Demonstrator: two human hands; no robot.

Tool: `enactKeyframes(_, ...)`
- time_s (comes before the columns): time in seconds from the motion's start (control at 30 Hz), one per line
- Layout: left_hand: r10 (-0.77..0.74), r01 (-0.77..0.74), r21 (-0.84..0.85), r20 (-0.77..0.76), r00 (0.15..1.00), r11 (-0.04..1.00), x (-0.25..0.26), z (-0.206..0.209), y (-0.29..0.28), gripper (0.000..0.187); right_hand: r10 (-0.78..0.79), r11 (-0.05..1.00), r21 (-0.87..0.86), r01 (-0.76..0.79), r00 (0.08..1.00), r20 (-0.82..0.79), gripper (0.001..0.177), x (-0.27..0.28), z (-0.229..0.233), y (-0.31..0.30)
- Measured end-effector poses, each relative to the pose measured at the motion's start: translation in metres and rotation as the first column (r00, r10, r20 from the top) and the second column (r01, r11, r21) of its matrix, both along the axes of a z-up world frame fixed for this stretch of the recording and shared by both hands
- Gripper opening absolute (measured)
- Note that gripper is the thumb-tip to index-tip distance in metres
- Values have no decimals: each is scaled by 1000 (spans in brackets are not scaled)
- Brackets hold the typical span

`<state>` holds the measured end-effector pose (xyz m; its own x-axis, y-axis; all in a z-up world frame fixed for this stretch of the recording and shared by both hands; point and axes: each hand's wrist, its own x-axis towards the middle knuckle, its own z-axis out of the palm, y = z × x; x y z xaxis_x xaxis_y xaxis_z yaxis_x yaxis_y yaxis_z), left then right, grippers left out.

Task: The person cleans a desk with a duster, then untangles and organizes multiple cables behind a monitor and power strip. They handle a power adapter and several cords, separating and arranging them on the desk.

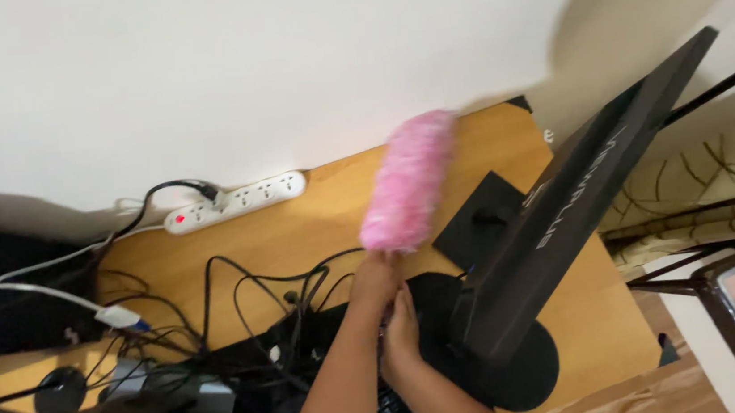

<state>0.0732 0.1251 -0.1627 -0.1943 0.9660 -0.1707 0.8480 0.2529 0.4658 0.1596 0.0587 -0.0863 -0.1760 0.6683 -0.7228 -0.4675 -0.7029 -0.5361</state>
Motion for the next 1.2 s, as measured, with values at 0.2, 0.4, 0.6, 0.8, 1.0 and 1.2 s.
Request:
enactKeyframes(0.2,152,-129,-220,90,984,967,17,81,92,48,-9,989,-144,-18,983,-182,42,18,-43,-17)
enactKeyframes(0.4,-48,52,-214,20,999,975,40,84,124,42,46,995,-78,-54,993,-107,44,9,-88,-17)
enactKeyframes(0.6,-122,123,-16,63,990,992,22,82,121,32,173,984,26,-177,979,105,48,15,-78,6)
enactKeyframes(0.8,219,-194,-249,76,973,949,1,79,61,34,253,966,19,-257,960,120,50,11,-52,8)
enactKeyframes(1.0,35,-10,-210,117,993,978,14,98,95,34,171,976,151,-158,983,-71,59,8,-69,15)
enactKeyframes(1.2,228,-244,24,269,936,970,-15,87,46,40,231,941,228,-250,967,106,59,3,17,27)
